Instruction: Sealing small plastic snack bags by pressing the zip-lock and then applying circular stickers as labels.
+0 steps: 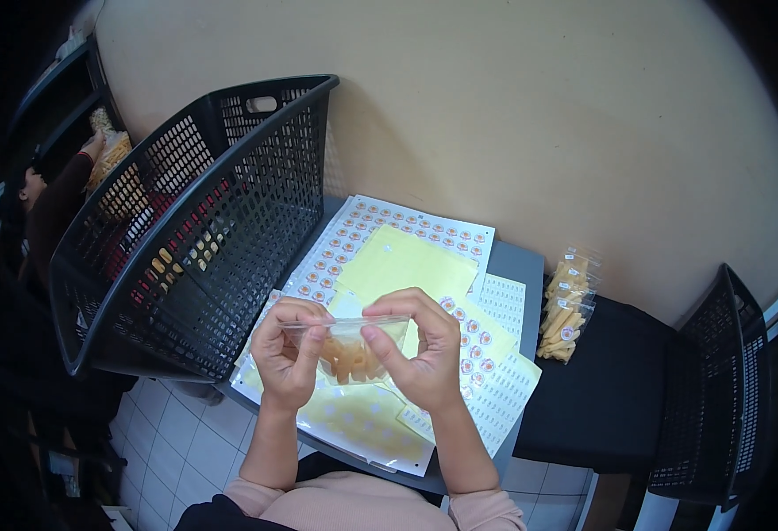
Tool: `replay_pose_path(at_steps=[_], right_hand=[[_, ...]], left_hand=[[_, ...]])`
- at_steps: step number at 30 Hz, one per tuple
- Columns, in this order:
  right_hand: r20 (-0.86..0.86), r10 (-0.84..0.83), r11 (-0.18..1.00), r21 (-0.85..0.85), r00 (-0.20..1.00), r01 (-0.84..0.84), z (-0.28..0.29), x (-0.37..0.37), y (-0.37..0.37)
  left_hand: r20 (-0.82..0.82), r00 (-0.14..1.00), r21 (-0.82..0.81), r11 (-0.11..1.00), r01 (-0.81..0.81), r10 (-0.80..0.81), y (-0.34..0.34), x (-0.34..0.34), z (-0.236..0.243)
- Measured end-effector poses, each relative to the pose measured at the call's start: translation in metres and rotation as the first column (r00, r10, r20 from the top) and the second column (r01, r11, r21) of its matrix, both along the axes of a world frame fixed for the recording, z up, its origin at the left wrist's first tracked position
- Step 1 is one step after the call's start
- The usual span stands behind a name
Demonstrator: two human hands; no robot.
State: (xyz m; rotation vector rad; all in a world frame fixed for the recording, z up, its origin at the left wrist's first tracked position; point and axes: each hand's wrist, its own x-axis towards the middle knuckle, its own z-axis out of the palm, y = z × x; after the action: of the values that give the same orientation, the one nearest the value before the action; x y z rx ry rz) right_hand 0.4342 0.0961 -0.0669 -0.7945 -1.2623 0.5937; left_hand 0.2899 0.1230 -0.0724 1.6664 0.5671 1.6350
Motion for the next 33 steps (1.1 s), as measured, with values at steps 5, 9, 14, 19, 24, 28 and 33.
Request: replay_pose_path(at_steps=[5, 9, 14, 19, 24, 28, 33], right_hand=[[0.044, 0.044, 0.996, -0.074, 0.998, -0.041, 0.001, -0.002, -0.001], [0.11, 0.055, 0.995, -0.092, 0.992, -0.045, 0.002, -0.003, -0.001], [0.169, -0.027, 0.996, -0.079, 0.985, 0.041, 0.001, -0.001, -0.002], [0.187, -0.064, 0.992, -0.099, 0.98, 0.083, 0.002, 0.002, -0.001], [0.261, -0.095, 0.991, -0.071, 0.961, 0.117, 0.003, 0.006, 0.001], [0.308, -0.096, 0.99, -0.068, 0.946, 0.123, 0.003, 0.007, 0.002], [0.418, -0.12, 0.99, -0.023, 0.901, 0.143, 0.007, 0.014, 0.003]], left_hand=[[0.071, 0.99, 0.035, 0.992, 0.121, -0.124, 0.003, -0.003, 0.0], [0.078, 0.99, -0.01, 0.993, 0.116, -0.115, 0.001, 0.0, 0.001], [0.061, 0.995, 0.06, 0.996, 0.072, -0.076, 0.003, 0.001, -0.001], [0.051, 0.996, 0.001, 0.998, 0.067, -0.067, 0.003, 0.002, 0.001], [0.034, 0.998, -0.012, 0.999, 0.045, -0.044, 0.005, 0.001, 0.0], [0.029, 0.999, -0.08, 0.996, 0.032, -0.03, 0.006, 0.0, 0.003], [0.028, 0.999, -0.102, 0.994, 0.032, -0.029, 0.008, -0.003, 0.004]])
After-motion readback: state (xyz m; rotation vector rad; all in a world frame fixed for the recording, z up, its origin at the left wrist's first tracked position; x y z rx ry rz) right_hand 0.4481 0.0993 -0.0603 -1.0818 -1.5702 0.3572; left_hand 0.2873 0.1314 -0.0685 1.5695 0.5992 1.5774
